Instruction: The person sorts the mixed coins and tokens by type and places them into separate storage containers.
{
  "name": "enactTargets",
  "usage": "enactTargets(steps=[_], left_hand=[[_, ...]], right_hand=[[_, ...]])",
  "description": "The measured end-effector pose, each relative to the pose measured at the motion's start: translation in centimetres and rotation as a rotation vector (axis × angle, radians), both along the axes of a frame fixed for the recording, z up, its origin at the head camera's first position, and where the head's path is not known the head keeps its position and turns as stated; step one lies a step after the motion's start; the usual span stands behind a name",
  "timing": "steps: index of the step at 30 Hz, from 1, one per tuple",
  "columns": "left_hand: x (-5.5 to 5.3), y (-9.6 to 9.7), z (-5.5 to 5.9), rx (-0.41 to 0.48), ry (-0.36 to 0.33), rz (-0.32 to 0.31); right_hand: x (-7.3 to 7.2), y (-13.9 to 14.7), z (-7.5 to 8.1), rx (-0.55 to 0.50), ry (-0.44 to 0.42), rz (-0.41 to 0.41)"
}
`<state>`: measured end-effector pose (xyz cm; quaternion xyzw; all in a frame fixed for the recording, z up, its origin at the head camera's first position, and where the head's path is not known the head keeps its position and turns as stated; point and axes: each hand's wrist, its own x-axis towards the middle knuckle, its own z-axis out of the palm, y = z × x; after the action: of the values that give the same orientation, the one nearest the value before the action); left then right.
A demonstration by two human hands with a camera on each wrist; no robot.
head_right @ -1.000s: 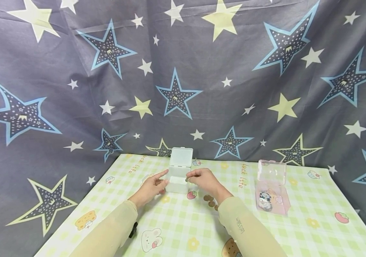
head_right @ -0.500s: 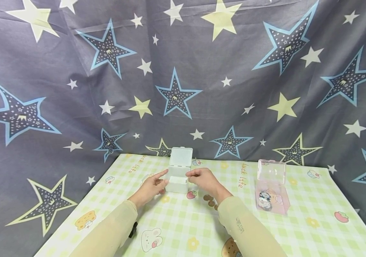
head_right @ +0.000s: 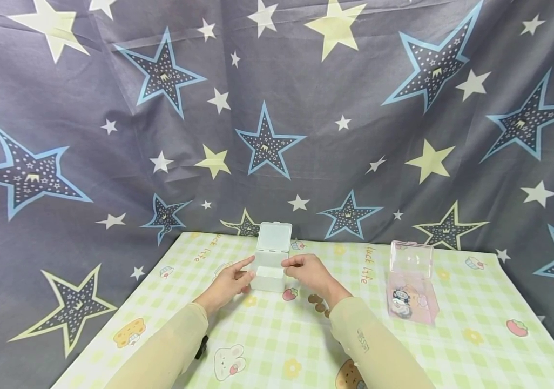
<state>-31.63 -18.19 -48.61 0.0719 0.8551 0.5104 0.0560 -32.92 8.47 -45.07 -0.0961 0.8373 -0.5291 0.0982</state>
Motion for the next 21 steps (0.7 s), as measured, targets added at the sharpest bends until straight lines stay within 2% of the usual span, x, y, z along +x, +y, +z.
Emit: enactTargets(steps=[12,21], left_hand=[[0.1,0.0,0.2,-0.006,-0.002,0.001],[0.1,-0.1,0.1,-0.001,-0.004,-0.005]], right_hand=[[0.4,1.4,0.2,0.053,0.035,0.009],[0.9,3.6,0.0,0.061,0.016,0.009]])
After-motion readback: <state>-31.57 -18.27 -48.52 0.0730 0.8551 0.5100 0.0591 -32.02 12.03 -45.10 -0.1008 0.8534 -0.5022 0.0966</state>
